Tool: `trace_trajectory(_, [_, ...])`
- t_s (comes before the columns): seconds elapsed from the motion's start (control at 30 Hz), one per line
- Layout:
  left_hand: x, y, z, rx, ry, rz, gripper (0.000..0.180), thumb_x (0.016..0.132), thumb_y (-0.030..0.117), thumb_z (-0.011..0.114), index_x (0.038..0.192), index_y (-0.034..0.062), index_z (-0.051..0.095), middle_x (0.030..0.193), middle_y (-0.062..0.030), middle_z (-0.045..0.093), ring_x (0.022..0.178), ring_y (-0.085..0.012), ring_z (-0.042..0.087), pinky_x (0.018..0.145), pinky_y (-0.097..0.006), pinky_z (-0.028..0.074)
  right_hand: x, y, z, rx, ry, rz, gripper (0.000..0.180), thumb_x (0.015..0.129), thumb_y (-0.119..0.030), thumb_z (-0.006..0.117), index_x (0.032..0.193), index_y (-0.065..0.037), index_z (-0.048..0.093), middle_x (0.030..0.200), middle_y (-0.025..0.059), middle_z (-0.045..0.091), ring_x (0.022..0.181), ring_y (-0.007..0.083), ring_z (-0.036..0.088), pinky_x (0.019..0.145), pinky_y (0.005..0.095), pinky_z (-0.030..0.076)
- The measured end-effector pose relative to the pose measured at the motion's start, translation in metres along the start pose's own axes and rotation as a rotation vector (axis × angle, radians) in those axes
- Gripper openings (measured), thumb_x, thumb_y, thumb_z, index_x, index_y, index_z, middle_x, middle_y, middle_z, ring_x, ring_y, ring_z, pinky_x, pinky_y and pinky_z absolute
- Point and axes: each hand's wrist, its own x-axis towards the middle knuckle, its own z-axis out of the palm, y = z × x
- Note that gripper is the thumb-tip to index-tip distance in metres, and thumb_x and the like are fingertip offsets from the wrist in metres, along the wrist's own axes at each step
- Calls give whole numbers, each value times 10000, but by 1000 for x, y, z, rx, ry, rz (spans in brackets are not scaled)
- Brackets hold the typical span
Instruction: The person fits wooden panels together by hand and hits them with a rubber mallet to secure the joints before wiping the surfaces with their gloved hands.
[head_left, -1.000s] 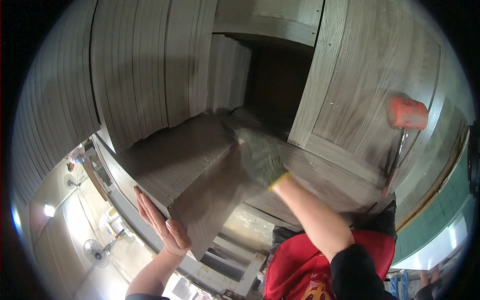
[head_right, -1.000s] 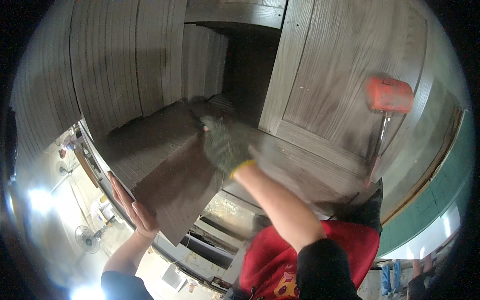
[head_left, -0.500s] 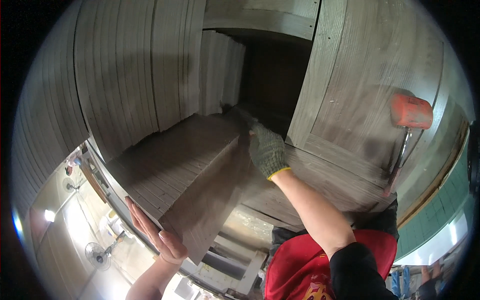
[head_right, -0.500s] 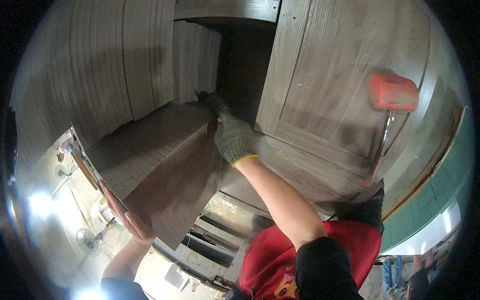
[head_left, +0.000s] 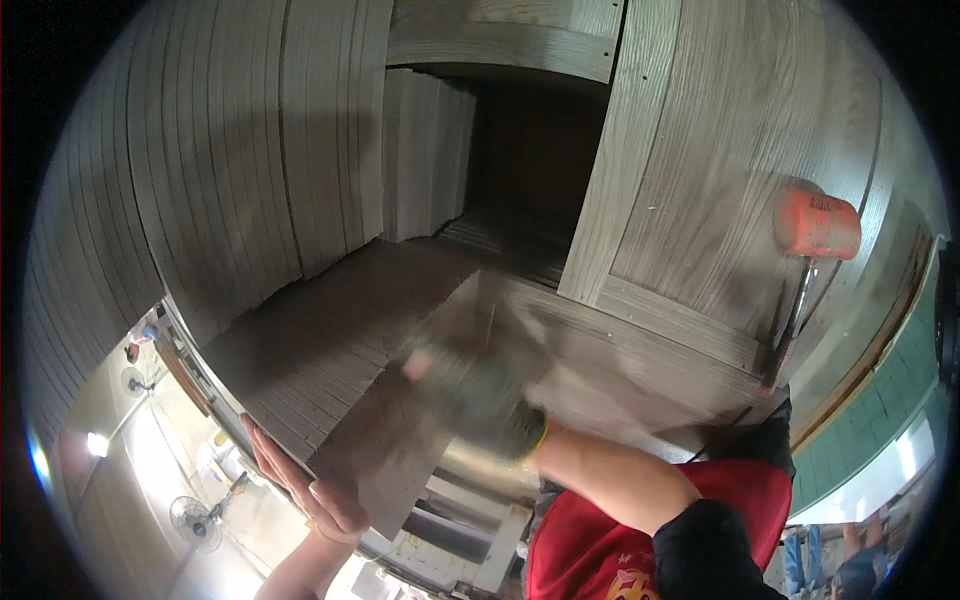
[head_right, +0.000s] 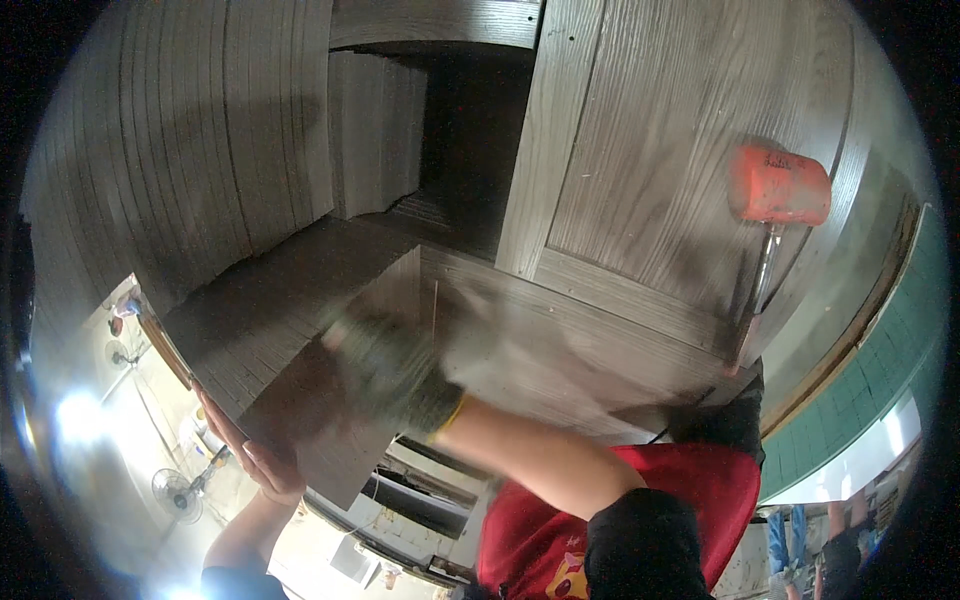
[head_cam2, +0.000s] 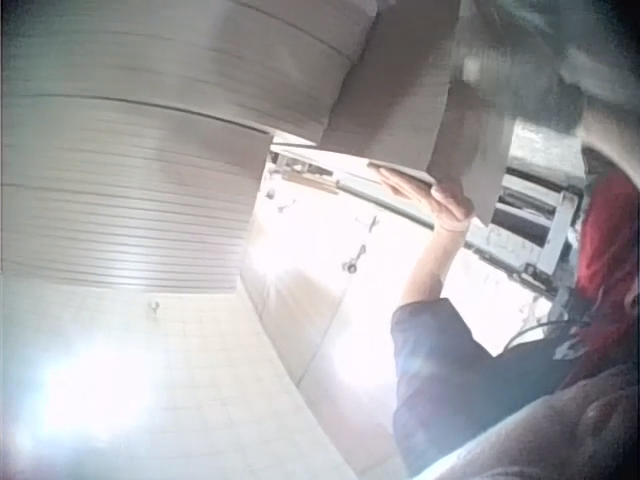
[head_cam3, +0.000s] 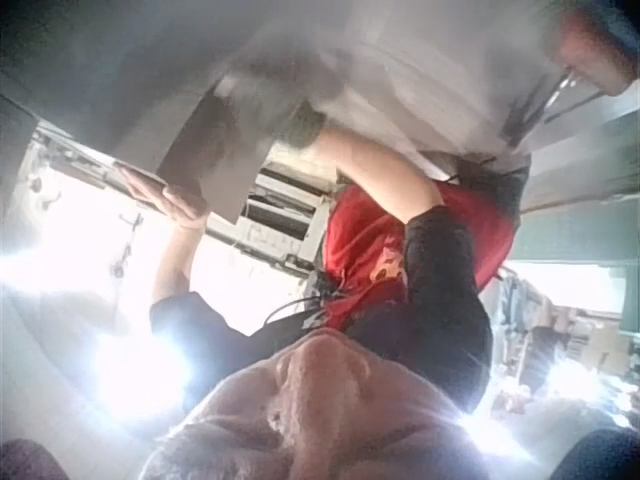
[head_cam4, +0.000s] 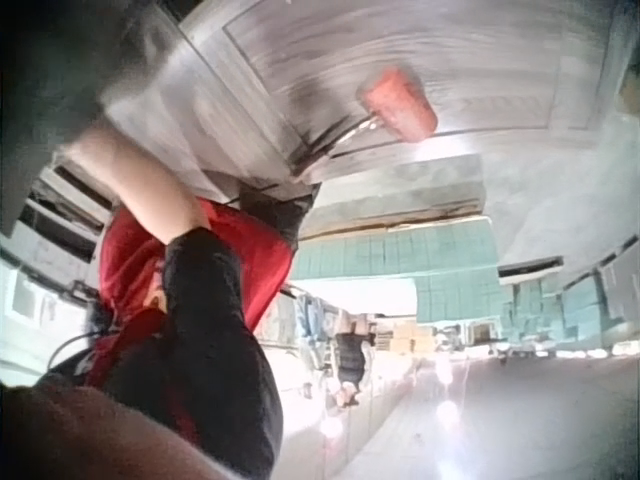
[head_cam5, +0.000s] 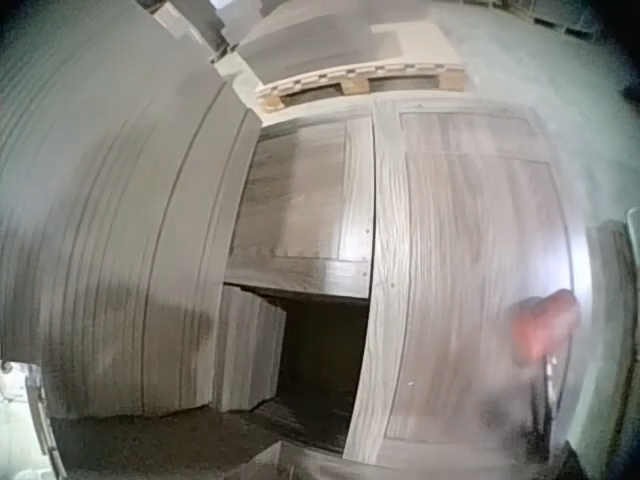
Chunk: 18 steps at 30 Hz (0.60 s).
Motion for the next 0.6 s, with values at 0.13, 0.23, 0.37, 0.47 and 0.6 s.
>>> trace_trajectory(0.13, [-5,-6,-2,-17,0,-25,705,1014,385,218,1529,-87,122,1594,-282,139,1474,-399,153,1174,-490,125,41,55,-52,-746,278,287,303,963,-243,532,1142,-20,634,960,204,686,891,359,661,773,437,530])
trace_trajectory(0.23, [-3,-7,1,-27,-16,-7,710,1008,382,226,1531,-84,106,1598,-277,123,1475,-394,154,1176,-493,111,44,74,-58,-953,90,382,323,951,-225,519,1173,-14,621,1014,236,671,910,416,635,806,471,517])
trace_trajectory(0.37, [-4,-4,4,-41,1,-20,719,1006,393,227,1530,-85,109,1599,-275,122,1484,-382,135,1178,-489,104,36,84,-38,-748,203,315,264,927,-129,527,1161,-47,618,1010,215,661,914,371,641,841,423,511])
trace_trajectory(0.47, [-3,-4,1,-34,-10,-32,722,1009,399,222,1530,-86,104,1599,-273,121,1485,-379,128,1177,-490,104,-10,35,8,-313,11,37,296,1000,-124,470,1276,-96,575,1217,136,620,1128,235,582,982,343,450])
trace_trajectory(0.6, [-2,-3,0,-60,18,-25,713,1015,395,214,1527,-91,116,1597,-276,131,1477,-391,142,1176,-489,110,-32,34,29,67,110,166,354,1018,-130,466,1366,-107,528,1197,115,608,1127,208,566,1016,343,429])
